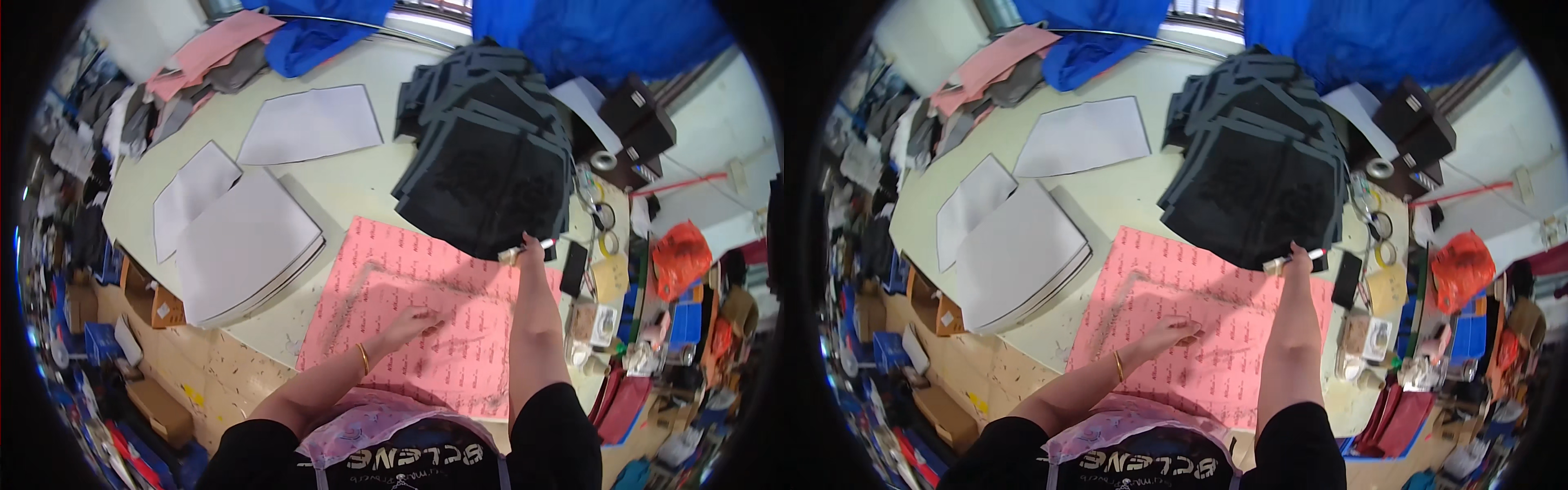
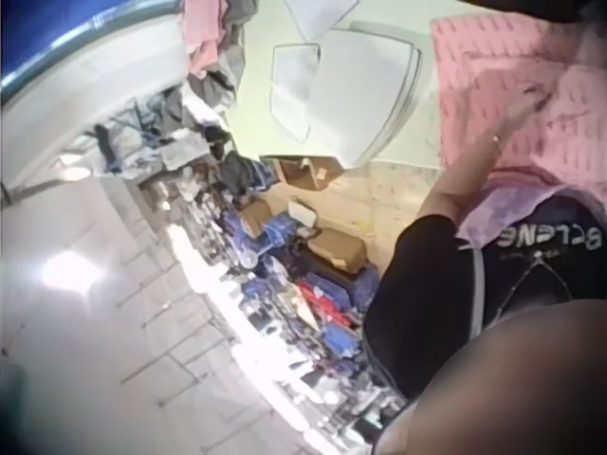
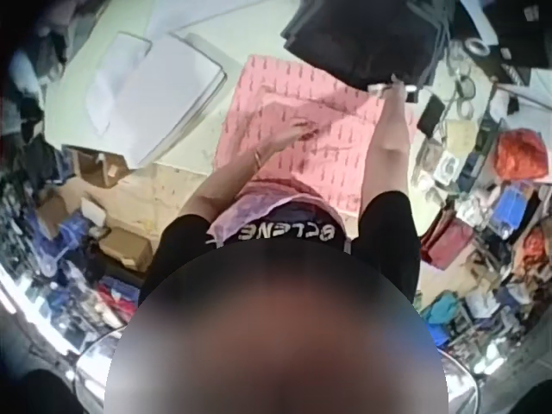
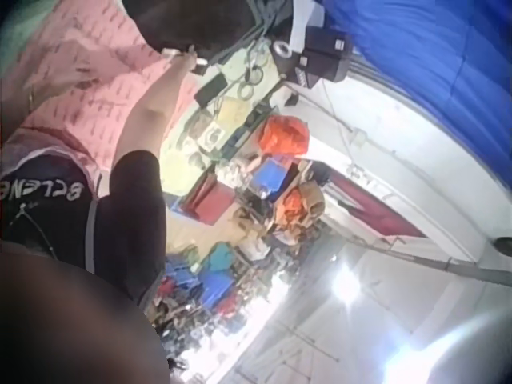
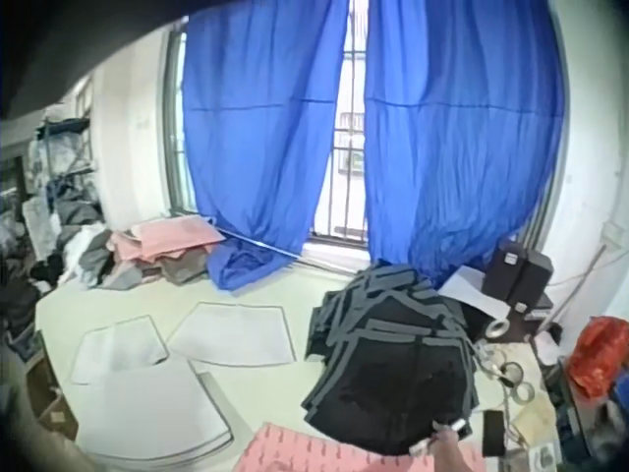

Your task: Applying adhesive to black plastic components using a brush and attaching white panels.

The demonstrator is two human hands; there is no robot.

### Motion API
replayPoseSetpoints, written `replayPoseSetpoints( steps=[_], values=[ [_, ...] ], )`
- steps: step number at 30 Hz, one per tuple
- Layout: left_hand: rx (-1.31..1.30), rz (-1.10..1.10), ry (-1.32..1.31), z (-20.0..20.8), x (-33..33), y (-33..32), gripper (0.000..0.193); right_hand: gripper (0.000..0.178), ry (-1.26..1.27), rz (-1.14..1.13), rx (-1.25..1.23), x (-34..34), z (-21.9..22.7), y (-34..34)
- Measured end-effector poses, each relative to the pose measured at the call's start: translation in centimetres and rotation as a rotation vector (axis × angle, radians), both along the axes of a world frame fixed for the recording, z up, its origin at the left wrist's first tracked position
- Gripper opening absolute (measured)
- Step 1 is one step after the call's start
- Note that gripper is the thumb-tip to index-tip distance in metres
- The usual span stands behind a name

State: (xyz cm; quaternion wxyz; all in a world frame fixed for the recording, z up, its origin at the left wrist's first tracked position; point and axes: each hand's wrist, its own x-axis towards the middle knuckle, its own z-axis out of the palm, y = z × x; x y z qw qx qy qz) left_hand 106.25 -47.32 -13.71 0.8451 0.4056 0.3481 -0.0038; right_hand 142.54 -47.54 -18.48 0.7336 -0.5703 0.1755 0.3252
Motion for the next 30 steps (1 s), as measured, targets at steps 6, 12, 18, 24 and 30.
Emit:
replayPoseSetpoints(
  steps=[6,12,18,24,30],
  values=[
    [-0.276,0.184,-0.094,0.4,1.6,-0.4,0.042,0.012,0.076,0.026,0.255,-5.6,9.1,-1.8],
    [-0.788,0.702,-0.379,1.8,3.4,2.5,0.056,0.005,0.397,0.193,0.497,-18.3,17.7,-13.0],
    [-0.398,0.747,-0.2,3.4,-9.2,-3.1,0.042,0.008,0.361,0.19,-0.13,-24.6,11.5,-29.0],
    [-0.267,0.508,-0.006,-1.6,-24.6,-4.3,0.034,0.014,0.237,0.526,-0.294,-20.7,6.2,-33.7],
    [0.834,0.252,0.142,-4.6,-18.7,2.6,0.038,0.027,-0.505,0.964,-0.858,-16.3,2.7,-29.4]
  ],
)
